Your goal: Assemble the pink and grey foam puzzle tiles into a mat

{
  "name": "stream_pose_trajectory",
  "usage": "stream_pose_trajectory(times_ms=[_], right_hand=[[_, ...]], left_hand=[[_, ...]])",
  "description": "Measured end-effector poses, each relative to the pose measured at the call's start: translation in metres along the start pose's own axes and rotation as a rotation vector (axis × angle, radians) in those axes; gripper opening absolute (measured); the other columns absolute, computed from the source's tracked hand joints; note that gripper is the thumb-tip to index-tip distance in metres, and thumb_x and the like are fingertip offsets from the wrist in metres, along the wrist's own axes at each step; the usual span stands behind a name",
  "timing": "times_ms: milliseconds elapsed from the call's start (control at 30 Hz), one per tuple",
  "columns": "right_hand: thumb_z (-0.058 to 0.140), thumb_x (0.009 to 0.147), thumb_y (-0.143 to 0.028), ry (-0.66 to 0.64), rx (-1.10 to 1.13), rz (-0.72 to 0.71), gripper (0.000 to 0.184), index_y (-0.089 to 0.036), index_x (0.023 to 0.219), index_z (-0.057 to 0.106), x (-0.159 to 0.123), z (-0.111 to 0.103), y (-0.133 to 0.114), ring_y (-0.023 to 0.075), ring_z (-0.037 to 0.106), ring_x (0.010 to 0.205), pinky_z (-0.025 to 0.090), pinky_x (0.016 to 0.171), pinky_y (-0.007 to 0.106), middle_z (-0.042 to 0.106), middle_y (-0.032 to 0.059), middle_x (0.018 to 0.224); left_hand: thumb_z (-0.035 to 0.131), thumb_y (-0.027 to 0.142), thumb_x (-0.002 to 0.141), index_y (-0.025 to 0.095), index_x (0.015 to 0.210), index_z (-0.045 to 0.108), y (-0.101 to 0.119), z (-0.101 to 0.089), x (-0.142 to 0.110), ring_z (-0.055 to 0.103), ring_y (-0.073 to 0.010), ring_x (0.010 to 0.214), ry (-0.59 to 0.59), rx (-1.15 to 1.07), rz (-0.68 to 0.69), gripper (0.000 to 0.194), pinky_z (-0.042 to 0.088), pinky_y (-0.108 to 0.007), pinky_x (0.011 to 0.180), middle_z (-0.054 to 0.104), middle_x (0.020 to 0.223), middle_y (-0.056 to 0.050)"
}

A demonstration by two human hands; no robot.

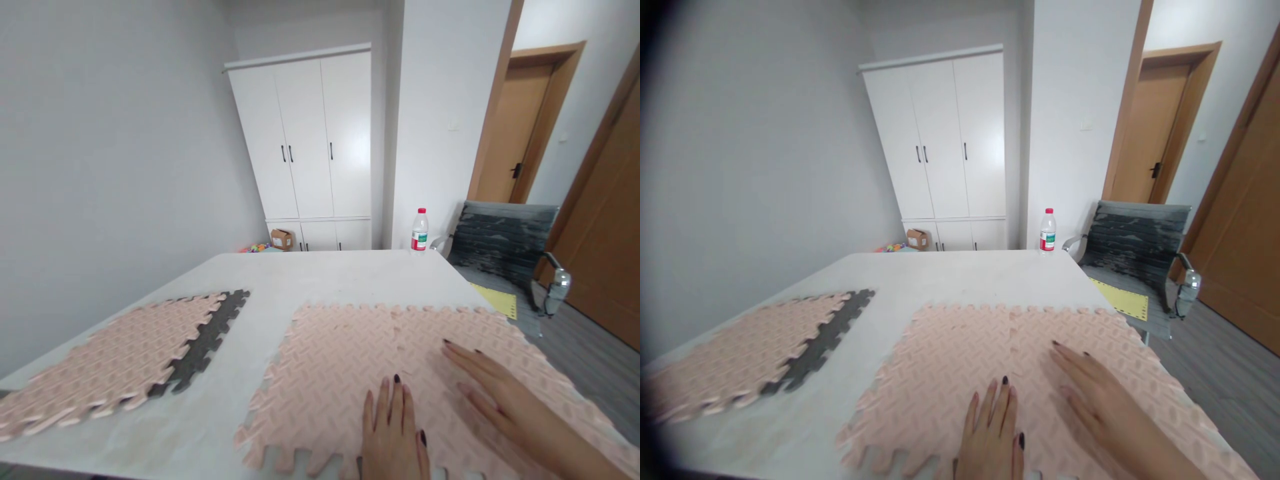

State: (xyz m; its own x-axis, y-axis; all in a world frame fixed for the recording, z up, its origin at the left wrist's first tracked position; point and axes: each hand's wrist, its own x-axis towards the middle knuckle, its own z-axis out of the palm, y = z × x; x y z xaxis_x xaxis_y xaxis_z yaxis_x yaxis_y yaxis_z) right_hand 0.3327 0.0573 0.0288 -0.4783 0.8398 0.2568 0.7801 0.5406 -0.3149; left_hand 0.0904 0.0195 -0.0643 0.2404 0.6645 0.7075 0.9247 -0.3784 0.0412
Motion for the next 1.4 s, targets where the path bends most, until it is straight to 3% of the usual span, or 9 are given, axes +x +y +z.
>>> stream_pose_trajectory(times_ms=[100,200,300,400,567,867,1067,1200,1400], right_hand=[[0.024,0.095,-0.05,-0.203,-0.05,-0.12,0.057,-0.034,0.147,0.009,0.062,0.016,-0.028,0.0198,0.021,0.135,0.021,0.113,0.043,0.019,-0.0044,0.149],[0.02,0.095,-0.052,-0.206,-0.146,-0.116,0.063,-0.015,0.146,0.022,0.111,0.034,-0.031,0.0228,0.019,0.136,0.021,0.111,0.046,0.018,0.0064,0.149],[0.016,0.095,-0.054,-0.231,-0.185,-0.06,0.068,-0.008,0.145,0.023,0.13,0.055,-0.019,0.0246,0.015,0.137,0.019,0.11,0.051,0.018,0.0115,0.149],[0.013,0.094,-0.059,-0.263,-0.178,-0.027,0.072,-0.01,0.146,0.019,0.132,0.066,-0.013,0.0243,0.013,0.137,0.017,0.11,0.051,0.015,0.0103,0.149],[0.012,0.092,-0.063,-0.308,-0.173,-0.028,0.074,-0.013,0.146,0.019,0.132,0.062,-0.013,0.0245,0.012,0.138,0.017,0.11,0.052,0.015,0.0072,0.149],[0.011,0.095,-0.056,-0.339,-0.056,-0.05,0.061,-0.025,0.148,0.013,0.131,0.064,0.007,0.0214,0.009,0.138,0.013,0.111,0.049,0.013,0.0018,0.151],[0.022,0.094,-0.056,-0.29,-0.121,-0.084,0.059,-0.027,0.145,0.027,0.137,0.057,0.006,0.026,0.018,0.136,0.019,0.108,0.053,0.022,0.0041,0.149],[0.027,0.093,-0.052,-0.263,-0.188,-0.128,0.055,-0.021,0.136,0.043,0.143,0.053,0.0,0.0273,0.024,0.134,0.021,0.107,0.053,0.03,0.0089,0.146],[0.019,0.093,-0.061,-0.285,-0.087,-0.071,0.065,-0.021,0.143,0.029,0.138,0.06,0.002,0.0235,0.013,0.137,0.013,0.109,0.054,0.02,0.006,0.149]], left_hand=[[0.049,0.04,0.081,0.02,0.128,0.051,0.0,-0.006,0.001,0.046,-0.0266,0.122,-0.025,0.005,-0.002,0.052,0.037,-0.048,0.097,0.053,0.134,-0.001],[0.048,0.037,0.08,0.02,0.128,0.052,0.0,-0.01,0.003,0.046,-0.0267,0.122,-0.031,0.012,-0.001,0.051,0.037,-0.048,0.096,0.052,0.135,-0.001],[0.049,0.034,0.078,0.02,0.127,0.053,0.0,-0.007,0.003,0.047,-0.0263,0.121,-0.02,0.029,-0.007,0.051,0.038,-0.048,0.094,0.053,0.134,-0.001],[0.051,0.035,0.074,0.021,0.126,0.054,-0.002,0.004,-0.001,0.049,-0.0268,0.119,0.026,0.04,-0.01,0.054,0.039,-0.049,0.093,0.056,0.131,0.0],[0.051,0.036,0.072,0.02,0.127,0.053,-0.005,0.013,-0.006,0.047,-0.0277,0.12,0.036,0.037,-0.004,0.057,0.038,-0.05,0.093,0.055,0.132,-0.001],[0.051,0.031,0.069,0.018,0.127,0.053,-0.004,-0.002,0.001,0.047,-0.0268,0.122,-0.003,0.039,0.013,0.059,0.038,-0.048,0.094,0.053,0.133,-0.002],[0.049,0.03,0.071,0.018,0.123,0.056,-0.003,-0.01,0.007,0.05,-0.0258,0.119,-0.01,0.03,0.011,0.054,0.04,-0.047,0.092,0.055,0.131,-0.002],[0.049,0.031,0.072,0.019,0.123,0.056,-0.001,-0.011,0.006,0.049,-0.0262,0.12,-0.045,0.004,-0.019,0.053,0.039,-0.048,0.094,0.054,0.132,-0.001],[0.049,0.034,0.077,0.019,0.128,0.052,0.002,-0.011,0.003,0.045,-0.0265,0.124,-0.073,-0.021,-0.035,0.053,0.036,-0.049,0.098,0.053,0.134,-0.002]])
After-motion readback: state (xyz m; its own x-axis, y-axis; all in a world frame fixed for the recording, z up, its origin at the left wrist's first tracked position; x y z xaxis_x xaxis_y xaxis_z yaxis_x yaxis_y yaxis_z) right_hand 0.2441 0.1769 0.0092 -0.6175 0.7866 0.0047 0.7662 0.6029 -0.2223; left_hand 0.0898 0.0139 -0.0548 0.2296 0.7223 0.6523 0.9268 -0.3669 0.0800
